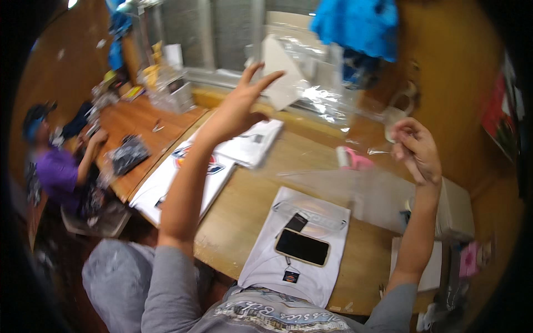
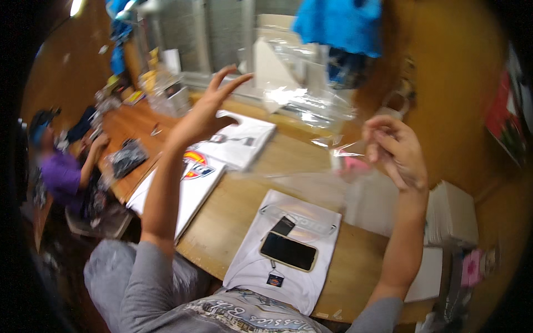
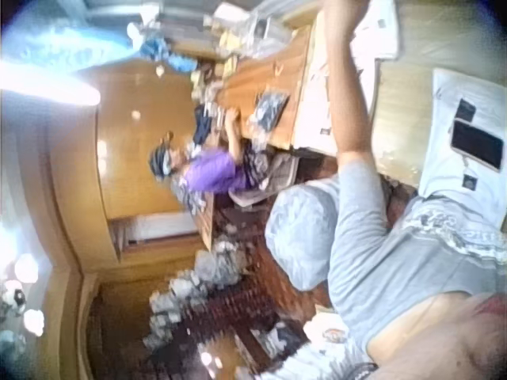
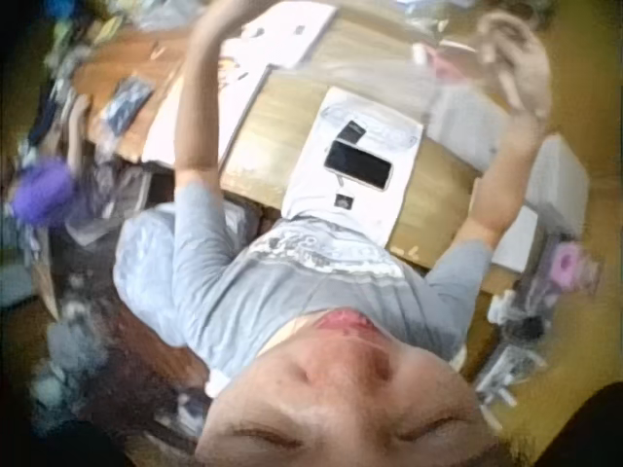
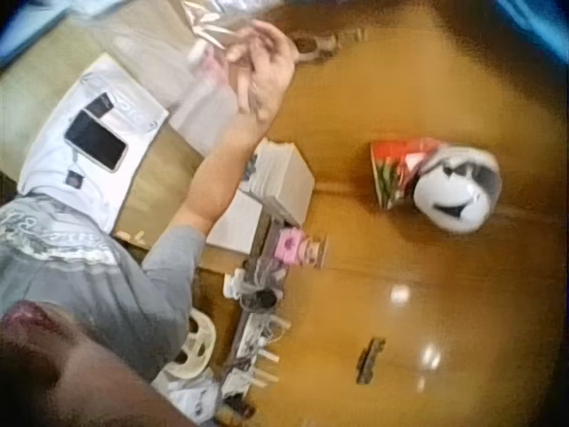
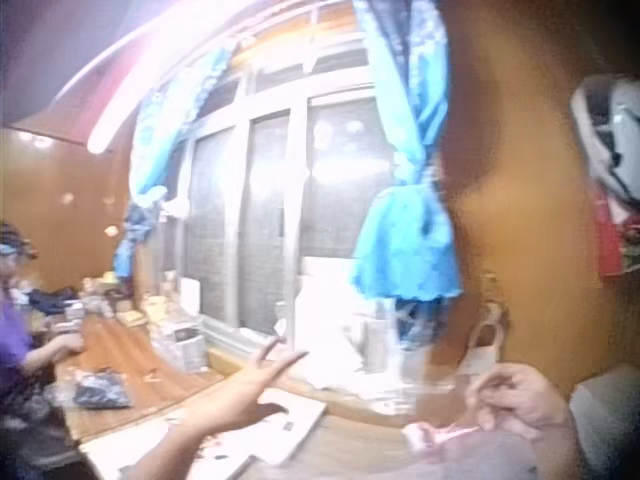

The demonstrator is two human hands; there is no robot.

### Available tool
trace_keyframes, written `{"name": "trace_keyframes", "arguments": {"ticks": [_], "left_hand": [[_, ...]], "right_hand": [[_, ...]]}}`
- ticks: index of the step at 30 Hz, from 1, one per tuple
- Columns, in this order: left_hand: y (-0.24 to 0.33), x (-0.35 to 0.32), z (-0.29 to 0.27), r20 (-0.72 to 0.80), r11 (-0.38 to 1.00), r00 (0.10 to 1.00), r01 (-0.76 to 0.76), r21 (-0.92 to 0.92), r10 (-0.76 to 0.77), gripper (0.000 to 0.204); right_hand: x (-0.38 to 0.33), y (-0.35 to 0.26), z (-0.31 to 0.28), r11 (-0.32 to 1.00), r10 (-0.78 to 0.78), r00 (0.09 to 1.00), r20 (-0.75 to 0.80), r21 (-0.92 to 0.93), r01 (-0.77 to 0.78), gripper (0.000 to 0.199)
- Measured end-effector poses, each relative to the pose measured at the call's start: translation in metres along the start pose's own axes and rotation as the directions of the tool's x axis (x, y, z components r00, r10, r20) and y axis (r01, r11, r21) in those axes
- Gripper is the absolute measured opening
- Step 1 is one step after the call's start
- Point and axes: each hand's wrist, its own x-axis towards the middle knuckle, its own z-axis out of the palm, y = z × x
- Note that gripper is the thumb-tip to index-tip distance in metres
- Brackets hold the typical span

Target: The person folds white t-shirts and places them into clear plastic bags. They then secure the bags by tying them with blue and black straps. The packaged shirts are stacked on the table and later placed into a large white bag.

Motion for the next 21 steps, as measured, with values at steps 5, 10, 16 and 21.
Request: {"name": "trace_keyframes", "arguments": {"ticks": [5, 10, 16, 21], "left_hand": [[0.099, -0.030, 0.044, -0.154, 0.892, 0.969, 0.107, -0.439, -0.192, 0.069], [0.127, -0.044, 0.089, -0.295, 0.830, 0.949, -0.076, -0.552, -0.109, 0.063], [0.119, -0.025, 0.055, -0.317, 0.545, 0.947, -0.245, -0.802, -0.041, 0.043], [0.091, -0.023, 0.024, -0.391, 0.816, 0.913, -0.312, -0.486, 0.115, 0.029]], "right_hand": [[-0.016, 0.034, 0.069, 0.987, 0.016, 0.991, -0.131, 0.158, 0.005, 0.037], [-0.050, 0.012, 0.056, 0.833, -0.217, 0.950, 0.226, -0.464, 0.301, 0.061], [-0.010, 0.011, 0.000, 0.314, -0.154, 0.955, 0.255, -0.903, 0.292, 0.055], [-0.014, 0.025, 0.019, 0.734, -0.094, 0.986, 0.140, -0.659, 0.164, 0.021]]}}
